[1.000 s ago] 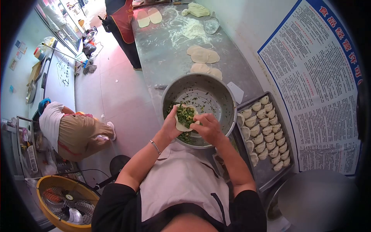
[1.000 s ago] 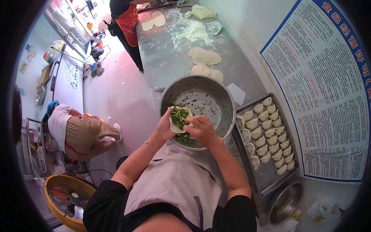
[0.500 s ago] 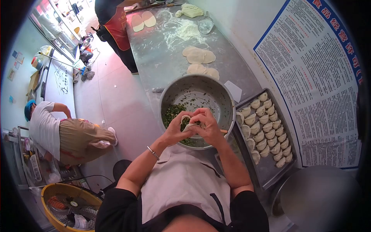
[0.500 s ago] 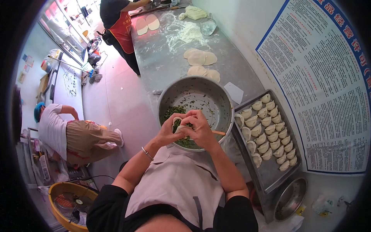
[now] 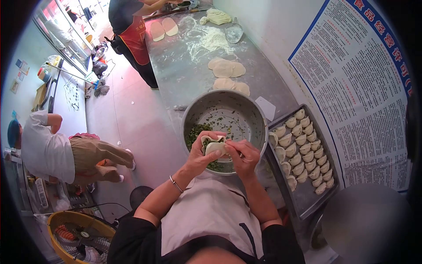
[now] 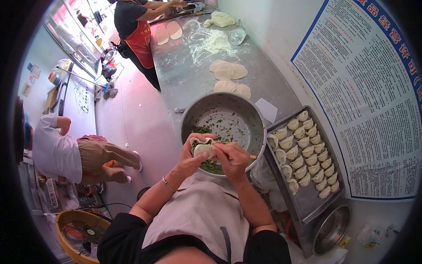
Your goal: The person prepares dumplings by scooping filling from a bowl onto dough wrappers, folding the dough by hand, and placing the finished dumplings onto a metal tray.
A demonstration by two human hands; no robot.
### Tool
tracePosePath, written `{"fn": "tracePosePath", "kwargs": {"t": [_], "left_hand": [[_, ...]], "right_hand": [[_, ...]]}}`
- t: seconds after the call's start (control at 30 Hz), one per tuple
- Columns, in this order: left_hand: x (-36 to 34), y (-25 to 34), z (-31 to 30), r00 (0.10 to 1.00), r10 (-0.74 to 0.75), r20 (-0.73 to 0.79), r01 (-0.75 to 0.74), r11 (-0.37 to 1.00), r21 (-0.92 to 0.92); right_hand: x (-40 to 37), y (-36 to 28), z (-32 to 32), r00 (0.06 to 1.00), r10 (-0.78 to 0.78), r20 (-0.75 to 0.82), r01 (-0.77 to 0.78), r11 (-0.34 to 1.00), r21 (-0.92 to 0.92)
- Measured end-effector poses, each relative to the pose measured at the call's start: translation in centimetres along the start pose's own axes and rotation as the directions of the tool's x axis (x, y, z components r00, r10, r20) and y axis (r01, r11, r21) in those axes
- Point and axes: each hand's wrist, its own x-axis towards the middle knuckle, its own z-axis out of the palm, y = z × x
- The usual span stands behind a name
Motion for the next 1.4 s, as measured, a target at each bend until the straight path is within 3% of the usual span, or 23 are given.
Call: {"fn": "tracePosePath", "kwargs": {"t": [0.07, 0.1, 0.17, 0.27, 0.37, 0.5, 0.57, 0.67, 0.77, 0.8, 0.87, 0.97, 1.07, 1.1, 1.2, 1.3, 1.37, 1.4], "left_hand": [[-0.1, 0.1, 0.3, 1.0, -0.002, 0.01, 0.002, 1.0, -0.024], [-0.1, 0.2, 0.4, 1.0, -0.001, 0.015, 0.002, 0.999, -0.034], [0.1, 0.2, -0.1, 0.997, 0.05, 0.054, -0.053, 0.997, 0.063], [0.6, 0.2, -1.1, 0.978, 0.137, 0.16, -0.182, 0.93, 0.32], [0.7, 1.3, -0.3, 0.973, 0.137, 0.187, -0.21, 0.865, 0.456], [0.3, 2.9, 0.7, 0.997, -0.026, 0.072, -0.026, 0.769, 0.639], [0.2, 3.3, 0.6, 0.996, -0.05, 0.077, -0.012, 0.76, 0.65], [0.4, 3.5, 0.6, 0.994, -0.025, 0.11, -0.058, 0.722, 0.69], [0.7, 3.3, 0.4, 0.982, 0.049, 0.18, -0.17, 0.64, 0.749], [0.8, 3.2, 0.3, 0.975, 0.077, 0.209, -0.212, 0.604, 0.768], [0.9, 3.3, 0.4, 0.972, 0.075, 0.222, -0.223, 0.585, 0.78], [1.1, 4.1, 0.6, 0.97, 0.01, 0.244, -0.205, 0.579, 0.79], [0.7, 5.0, 1.4, 0.986, -0.038, 0.16, -0.102, 0.618, 0.78], [0.6, 5.0, 1.6, 0.992, -0.048, 0.116, -0.059, 0.634, 0.771], [0.7, 4.2, 0.3, 0.968, 0.027, 0.251, -0.143, 0.877, 0.459], [0.1, 2.5, -0.5, 0.971, -0.047, 0.236, -0.02, 0.962, 0.272], [0.1, 1.7, -1.1, 0.985, -0.088, 0.146, 0.031, 0.933, 0.358], [0.0, 1.6, -1.0, 0.99, -0.105, 0.097, 0.058, 0.916, 0.398]], "right_hand": [[0.4, -0.7, -0.5, 1.0, -0.027, 0.01, 0.027, 0.999, -0.016], [0.8, -1.4, -0.5, 0.994, 0.105, 0.005, -0.104, 0.982, 0.158], [1.9, -2.6, -0.6, 0.934, 0.352, 0.066, -0.339, 0.81, 0.479], [2.3, -2.3, -1.6, 0.906, 0.339, 0.254, -0.401, 0.879, 0.258], [1.8, -0.2, -1.8, 0.973, 0.005, 0.23, -0.038, 0.99, 0.136], [1.3, 0.5, -1.8, 0.977, 0.095, 0.192, -0.135, 0.969, 0.207], [2.5, -0.9, -1.6, 0.977, 0.12, 0.177, -0.167, 0.946, 0.278], [3.5, -2.1, -2.2, 0.938, 0.017, 0.347, -0.068, 0.989, 0.134], [3.6, -0.8, -2.3, 0.891, -0.231, 0.39, 0.245, 0.969, 0.014], [3.6, -0.6, -2.3, 0.895, -0.232, 0.381, 0.243, 0.97, 0.02], [3.6, -0.3, -2.2, 0.902, -0.235, 0.362, 0.24, 0.97, 0.032], [3.4, -1.8, -2.1, 0.915, 0.213, 0.342, -0.286, 0.941, 0.18], [4.3, -1.8, -2.2, 0.916, 0.023, 0.4, -0.068, 0.993, 0.099], [4.0, -1.5, -2.3, 0.929, 0.027, 0.369, -0.075, 0.99, 0.116], [2.2, 0.5, -2.0, 0.962, 0.073, 0.264, -0.134, 0.966, 0.223], [0.5, 1.3, -0.5, 0.965, 0.179, 0.192, -0.242, 0.89, 0.386], [-0.1, 0.9, 0.2, 0.952, 0.218, 0.216, -0.291, 0.863, 0.412], [0.2, 0.4, 0.0, 0.956, 0.174, 0.234, -0.245, 0.915, 0.32]]}}
